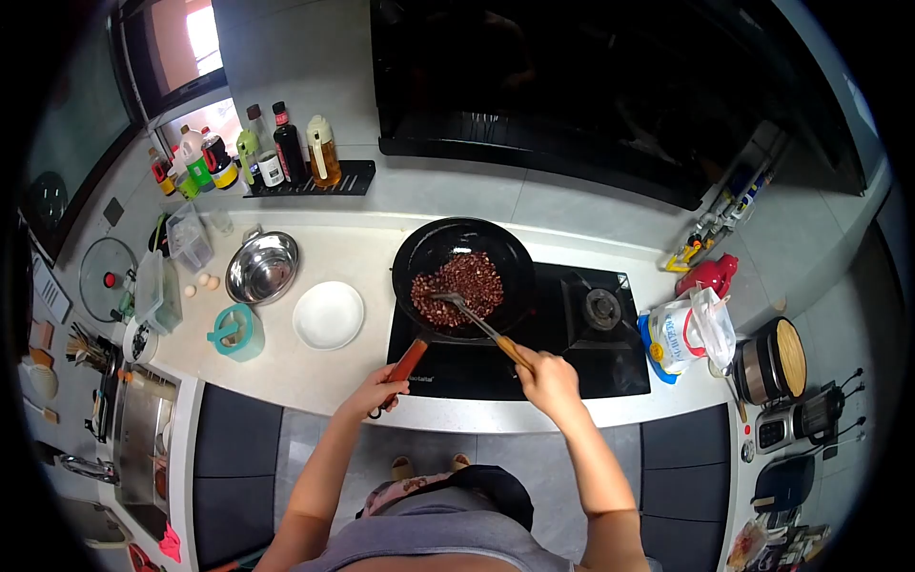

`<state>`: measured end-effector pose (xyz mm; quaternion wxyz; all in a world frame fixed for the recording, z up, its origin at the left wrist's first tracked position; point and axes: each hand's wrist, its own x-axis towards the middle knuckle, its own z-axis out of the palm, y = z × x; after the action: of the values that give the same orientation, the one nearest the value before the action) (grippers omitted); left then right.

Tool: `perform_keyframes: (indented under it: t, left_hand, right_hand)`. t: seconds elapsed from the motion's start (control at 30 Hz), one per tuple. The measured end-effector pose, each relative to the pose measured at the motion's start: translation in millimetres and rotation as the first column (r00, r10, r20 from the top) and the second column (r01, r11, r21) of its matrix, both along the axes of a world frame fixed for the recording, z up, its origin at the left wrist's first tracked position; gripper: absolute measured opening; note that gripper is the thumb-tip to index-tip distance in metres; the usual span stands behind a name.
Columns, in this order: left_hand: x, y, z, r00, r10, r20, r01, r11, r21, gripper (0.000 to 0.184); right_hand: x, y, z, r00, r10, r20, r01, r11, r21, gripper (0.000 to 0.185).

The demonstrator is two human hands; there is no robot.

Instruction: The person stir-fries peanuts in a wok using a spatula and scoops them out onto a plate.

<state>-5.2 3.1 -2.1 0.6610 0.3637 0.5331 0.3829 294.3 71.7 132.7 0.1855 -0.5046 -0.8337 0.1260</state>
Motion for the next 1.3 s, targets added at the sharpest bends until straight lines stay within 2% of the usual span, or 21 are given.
perform_keyframes:
  t: [0.1, 0.17, 0.23, 0.4, 0.57, 0.67, 0.83, 0.87, 0.97, 1.03, 1.17, 1.3]
  left_hand:
    - [1.0, -0.9, 1.2, 1.0, 0.02, 0.002, -0.02, 1.0, 0.007, 0.027]
    - [1.1, -0.7, 0.6, 1.0, 0.017, 0.005, -0.017, 1.0, 0.013, 0.026]
    - [0.2, -0.7, -0.5, 1.0, 0.014, 0.001, -0.014, 1.0, 0.012, 0.026]
    - [0.0, -0.9, -0.4, 1.0, 0.019, 0.0, -0.019, 1.0, 0.015, 0.026]
    - [1.3, -0.6, 1.3, 1.0, 0.029, 0.002, -0.029, 1.0, 0.007, 0.027]
    - [1.7, -1.0, 0.9, 0.999, 0.032, 0.003, -0.032, 0.999, 0.005, 0.029]
    - [1.0, -0.6, 2.8, 1.0, 0.025, 0.002, -0.025, 1.0, -0.003, 0.033]
    - [1.3, -1.1, 3.3, 1.0, 0.03, 0.008, -0.03, 1.0, 0.0, 0.034]
    - [2.0, -1.6, 4.3, 0.999, 0.031, 0.012, -0.031, 1.0, -0.001, 0.034]
    - [0.4, -1.5, 2.9, 1.0, 0.028, 0.003, -0.028, 1.0, -0.003, 0.034]
    - [0.2, -0.4, -3.3, 1.0, 0.03, 0.004, -0.03, 1.0, -0.001, 0.033]
    - [0.1, -1.5, -1.0, 0.999, 0.035, 0.003, -0.035, 0.999, 0.0, 0.033]
  right_hand:
    - [23.1, -30.9, 44.1, 0.996, 0.029, 0.088, -0.026, 0.999, -0.034, 0.03]
    - [28.4, -27.8, 36.5, 0.992, 0.057, 0.115, -0.054, 0.998, -0.029, 0.029]
    - [14.4, -15.4, 23.5, 0.985, 0.038, 0.166, -0.035, 0.999, -0.02, 0.028]
    - [-32.8, 40.0, -53.2, 0.996, -0.057, 0.065, 0.049, 0.992, 0.117, 0.035]
    - [-33.2, 62.2, -77.5, 0.969, -0.215, 0.124, 0.183, 0.956, 0.229, 0.036]
    - [3.4, 50.3, -43.8, 0.96, -0.201, 0.193, 0.151, 0.957, 0.248, 0.037]
    - [57.2, 7.4, 56.1, 0.961, -0.141, 0.236, 0.082, 0.966, 0.243, 0.033]
    - [57.0, -1.9, 77.3, 0.936, -0.153, 0.316, 0.083, 0.971, 0.224, 0.034]
    - [58.4, -3.0, 85.4, 0.899, -0.104, 0.425, -0.002, 0.97, 0.243, 0.034]
    - [46.5, 11.8, 61.3, 0.872, -0.073, 0.483, -0.015, 0.984, 0.176, 0.033]
    - [2.1, 50.8, -1.1, 0.978, -0.106, 0.179, 0.062, 0.971, 0.233, 0.031]
    - [-3.0, 67.1, -20.3, 0.972, -0.229, 0.047, 0.219, 0.962, 0.165, 0.029]
